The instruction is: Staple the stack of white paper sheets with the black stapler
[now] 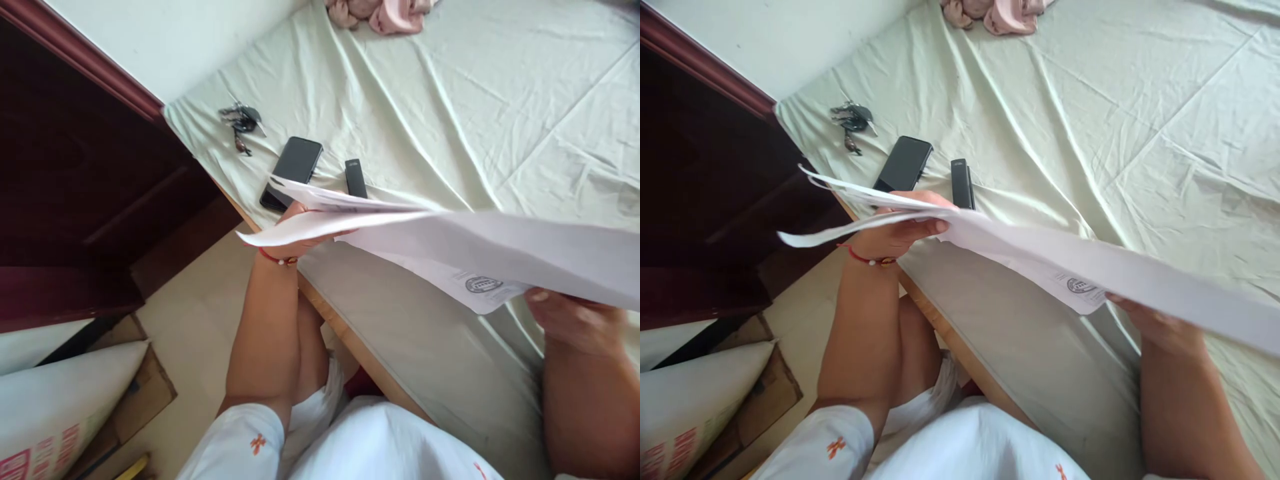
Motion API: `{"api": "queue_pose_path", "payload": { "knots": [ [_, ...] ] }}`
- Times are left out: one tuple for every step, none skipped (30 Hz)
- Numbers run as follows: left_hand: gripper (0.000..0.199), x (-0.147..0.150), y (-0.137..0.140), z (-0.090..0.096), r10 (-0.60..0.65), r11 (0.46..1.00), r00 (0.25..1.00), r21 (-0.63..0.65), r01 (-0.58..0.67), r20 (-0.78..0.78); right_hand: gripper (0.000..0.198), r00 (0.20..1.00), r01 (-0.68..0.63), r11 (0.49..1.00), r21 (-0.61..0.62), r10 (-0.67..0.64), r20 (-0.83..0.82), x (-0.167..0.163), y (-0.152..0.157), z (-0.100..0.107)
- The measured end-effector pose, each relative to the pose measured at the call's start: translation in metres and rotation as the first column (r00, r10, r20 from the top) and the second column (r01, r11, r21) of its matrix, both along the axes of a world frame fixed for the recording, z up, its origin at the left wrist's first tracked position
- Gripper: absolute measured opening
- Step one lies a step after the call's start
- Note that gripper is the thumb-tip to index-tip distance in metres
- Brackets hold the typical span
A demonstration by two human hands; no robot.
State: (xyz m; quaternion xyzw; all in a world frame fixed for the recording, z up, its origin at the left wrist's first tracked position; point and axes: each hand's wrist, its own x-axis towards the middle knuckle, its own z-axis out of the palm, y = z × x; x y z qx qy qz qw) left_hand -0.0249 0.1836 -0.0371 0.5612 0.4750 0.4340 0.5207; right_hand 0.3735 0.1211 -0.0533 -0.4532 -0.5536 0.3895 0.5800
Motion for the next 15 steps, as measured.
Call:
{"api": "queue_pose_path", "payload": {
  "knots": [
    [0.037, 0.001, 0.001, 0.001, 0.011, 1.000, 0.999, -0.022, -0.012, -0.047, 0.025, 0.999, 0.000, 0.997, -0.083, 0.003, 0.042, -0.002, 0.000, 0.000],
    [0.036, 0.002, 0.001, 0.003, 0.040, 0.997, 0.996, -0.064, -0.045, -0.079, 0.027, 0.997, 0.060, 0.988, -0.146, -0.051, 0.065, -0.005, 0.000, 0.000],
    [0.037, 0.004, 0.001, 0.005, 0.070, 0.994, 0.993, -0.074, -0.077, -0.098, 0.029, 0.992, 0.112, 0.974, -0.198, -0.097, 0.084, -0.009, 0.000, 0.001],
    [0.037, 0.005, 0.000, 0.007, 0.100, 0.992, 0.990, -0.068, -0.106, -0.098, 0.029, 0.986, 0.164, 0.962, -0.219, -0.151, 0.074, -0.014, 0.000, 0.003],
    [0.037, 0.007, 0.000, 0.009, 0.116, 0.991, 0.990, -0.052, -0.120, -0.080, 0.028, 0.979, 0.202, 0.958, -0.203, -0.196, 0.050, -0.019, 0.001, 0.006],
    [0.035, 0.008, -0.001, 0.011, 0.117, 0.992, 0.992, -0.029, -0.119, -0.054, 0.031, 0.975, 0.222, 0.961, -0.164, -0.219, 0.034, -0.023, 0.002, 0.010],
    [0.034, 0.009, -0.001, 0.012, 0.110, 0.994, 0.994, -0.003, -0.110, -0.021, 0.036, 0.973, 0.229, 0.967, -0.108, -0.229, 0.009, -0.025, 0.003, 0.015],
    [0.033, 0.010, -0.002, 0.013, 0.103, 0.994, 0.995, 0.018, -0.103, 0.015, 0.041, 0.974, 0.224, 0.973, -0.060, -0.225, -0.013, -0.027, 0.005, 0.020],
    [0.033, 0.010, -0.002, 0.012, 0.101, 0.994, 0.994, 0.030, -0.102, 0.049, 0.048, 0.977, 0.211, 0.977, -0.025, -0.212, -0.029, -0.027, 0.006, 0.027],
    [0.033, 0.010, -0.003, 0.011, 0.105, 0.993, 0.991, 0.037, -0.108, 0.081, 0.055, 0.980, 0.197, 0.980, -0.012, -0.197, -0.039, -0.027, 0.007, 0.034],
    [0.033, 0.010, -0.003, 0.009, 0.116, 0.991, 0.987, 0.047, -0.122, 0.110, 0.062, 0.982, 0.183, 0.983, -0.026, -0.184, -0.038, -0.026, 0.008, 0.041],
    [0.034, 0.009, -0.003, 0.006, 0.132, 0.988, 0.983, 0.057, -0.140, 0.130, 0.068, 0.983, 0.179, 0.983, -0.051, -0.180, -0.027, -0.025, 0.008, 0.048],
    [0.036, 0.007, -0.003, 0.003, 0.147, 0.985, 0.980, 0.066, -0.157, 0.136, 0.072, 0.983, 0.181, 0.980, -0.087, -0.182, -0.010, -0.023, 0.007, 0.054],
    [0.037, 0.005, -0.003, -0.001, 0.162, 0.982, 0.978, 0.077, -0.172, 0.132, 0.073, 0.980, 0.195, 0.972, -0.132, -0.197, -0.006, -0.021, 0.007, 0.058],
    [0.038, 0.003, -0.002, -0.004, 0.168, 0.979, 0.978, 0.091, -0.180, 0.122, 0.071, 0.978, 0.207, 0.964, -0.169, -0.211, -0.003, -0.018, 0.005, 0.061]
  ]
}}
